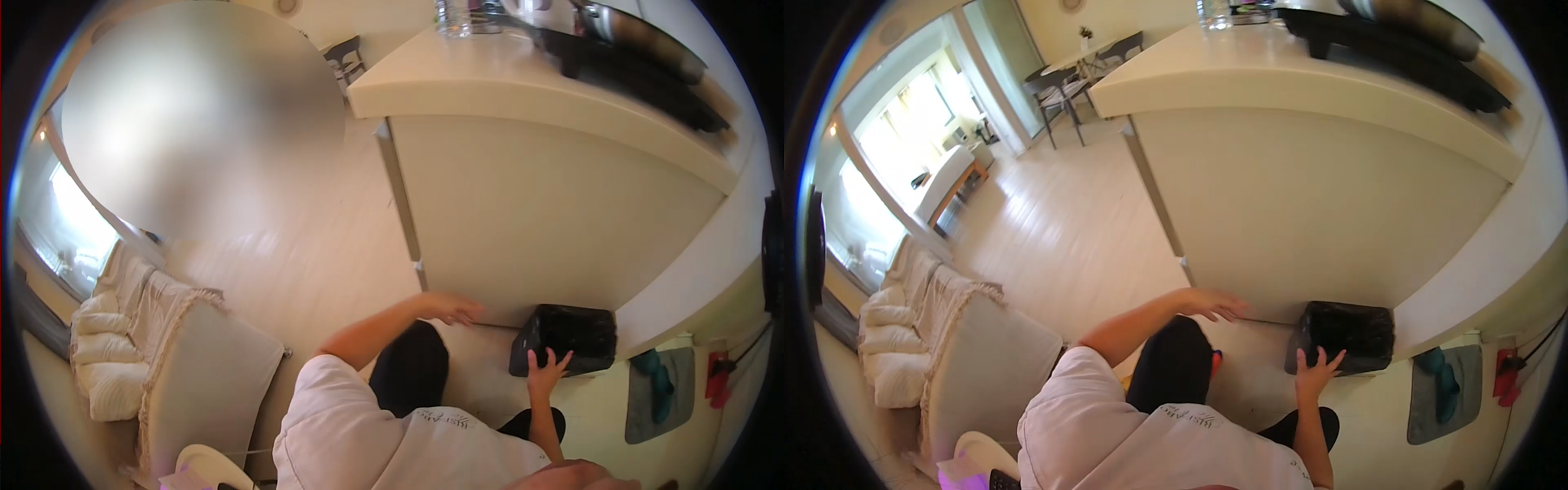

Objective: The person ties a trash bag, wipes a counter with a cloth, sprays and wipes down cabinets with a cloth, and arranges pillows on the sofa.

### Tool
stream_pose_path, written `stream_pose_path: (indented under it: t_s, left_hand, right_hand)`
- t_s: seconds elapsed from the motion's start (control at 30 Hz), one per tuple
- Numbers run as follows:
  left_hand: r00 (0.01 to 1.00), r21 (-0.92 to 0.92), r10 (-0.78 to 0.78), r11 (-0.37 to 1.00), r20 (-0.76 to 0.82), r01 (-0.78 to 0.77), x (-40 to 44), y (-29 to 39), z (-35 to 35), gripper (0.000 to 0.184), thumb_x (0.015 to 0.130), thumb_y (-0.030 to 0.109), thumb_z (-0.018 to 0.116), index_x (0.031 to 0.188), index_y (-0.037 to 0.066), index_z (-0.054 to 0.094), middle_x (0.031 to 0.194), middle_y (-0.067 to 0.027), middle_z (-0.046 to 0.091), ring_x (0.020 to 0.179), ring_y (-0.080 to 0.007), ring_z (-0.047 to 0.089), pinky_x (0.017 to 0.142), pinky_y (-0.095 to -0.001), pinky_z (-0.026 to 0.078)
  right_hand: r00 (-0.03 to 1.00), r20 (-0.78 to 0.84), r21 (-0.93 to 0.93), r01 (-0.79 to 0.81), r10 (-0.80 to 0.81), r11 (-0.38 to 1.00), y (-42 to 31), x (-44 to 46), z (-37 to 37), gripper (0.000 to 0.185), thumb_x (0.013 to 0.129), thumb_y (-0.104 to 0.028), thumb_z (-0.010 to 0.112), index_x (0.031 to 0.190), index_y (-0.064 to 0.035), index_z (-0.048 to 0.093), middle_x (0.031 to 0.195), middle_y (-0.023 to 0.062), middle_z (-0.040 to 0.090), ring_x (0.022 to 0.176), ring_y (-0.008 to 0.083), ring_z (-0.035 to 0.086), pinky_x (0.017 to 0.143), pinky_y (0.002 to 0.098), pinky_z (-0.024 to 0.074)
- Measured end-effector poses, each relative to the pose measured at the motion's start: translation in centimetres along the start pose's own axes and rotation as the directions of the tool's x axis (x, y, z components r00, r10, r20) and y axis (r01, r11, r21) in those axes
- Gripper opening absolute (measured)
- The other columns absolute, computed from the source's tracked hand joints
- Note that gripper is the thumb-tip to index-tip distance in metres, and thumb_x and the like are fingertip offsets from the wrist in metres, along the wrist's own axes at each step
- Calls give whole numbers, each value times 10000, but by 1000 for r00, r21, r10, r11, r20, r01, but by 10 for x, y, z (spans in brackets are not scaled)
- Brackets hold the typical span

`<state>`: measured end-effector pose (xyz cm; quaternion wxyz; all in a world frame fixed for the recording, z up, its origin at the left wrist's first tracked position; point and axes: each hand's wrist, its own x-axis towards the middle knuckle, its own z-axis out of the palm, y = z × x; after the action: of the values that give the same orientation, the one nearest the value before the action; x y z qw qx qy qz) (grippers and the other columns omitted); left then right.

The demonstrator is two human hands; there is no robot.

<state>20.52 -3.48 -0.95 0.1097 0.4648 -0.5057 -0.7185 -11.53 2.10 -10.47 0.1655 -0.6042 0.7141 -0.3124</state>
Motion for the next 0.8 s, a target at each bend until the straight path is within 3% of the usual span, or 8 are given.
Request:
stream_pose_path:
  t_s: [0.13,0.33,0.43,0.6,0.67,0.7,0.73,0.8]
  left_hand:
    - [840,-286,-213,955,-500,72,-56,-145,-51,356,862,368,446,1114,143,556,1109,-64,577,1009,-197,538,855,-431,377]
    - [205,-745,-849,526,-487,410,-95,-416,17,535,734,415,607,1158,114,482,1161,-91,530,1091,-247,481,931,-426,354]
    - [100,-529,-778,509,-620,680,-97,-457,81,798,669,451,699,1295,68,386,1201,-132,500,1163,-328,428,985,-385,341]
    - [-114,-843,-916,299,-385,448,-56,-423,148,701,706,405,668,1261,44,441,1309,-163,420,1230,-285,380,987,-370,350]
    - [-31,-686,-826,446,-563,574,-55,-438,149,550,763,316,615,1211,26,483,1211,-187,486,1155,-293,448,939,-374,388]
    - [182,-469,-734,582,-654,664,-57,-466,142,442,789,242,593,1154,2,526,1095,-202,570,1061,-294,536,893,-376,421]
    - [163,-575,-620,778,-768,253,-38,-510,138,344,819,196,530,1104,7,564,973,-195,610,967,-289,585,803,-386,463]
    - [189,-805,-783,584,-592,-101,-30,-451,84,344,832,255,496,1027,-20,567,922,-140,604,824,-247,598,677,-363,486]
  right_hand:
    - [998,-40,-54,36,-39,998,17,4,13,519,758,-402,657,1153,-86,541,1389,314,148,1273,461,202,999,544,231]
    - [996,-65,-291,39,-61,956,43,26,4,589,759,-511,608,1254,-220,477,1349,356,203,1240,483,256,998,503,261]
    - [969,-131,-255,171,-209,952,42,29,-13,558,763,-376,662,1252,-185,473,1371,323,184,1270,436,232,1014,468,241]
    - [909,-17,-195,405,-416,893,-25,8,-31,486,780,-196,659,1232,-143,488,1374,243,256,1277,357,268,1024,426,231]
    - [875,9,-168,478,-484,862,-45,3,-29,471,780,-118,643,1224,-97,486,1353,200,318,1261,331,299,1024,405,236]
    - [835,15,-92,548,-549,831,-55,4,-28,440,781,-80,625,1201,-73,493,1317,166,378,1243,312,326,1024,394,237]
    - [815,56,-34,578,-576,815,-71,5,-30,402,782,-49,603,1171,-52,502,1247,145,452,1206,289,380,1005,372,275]
    - [868,141,158,454,-475,877,-76,10,-26,288,780,-26,594,1067,-36,565,1057,119,577,1018,234,533,895,328,400]
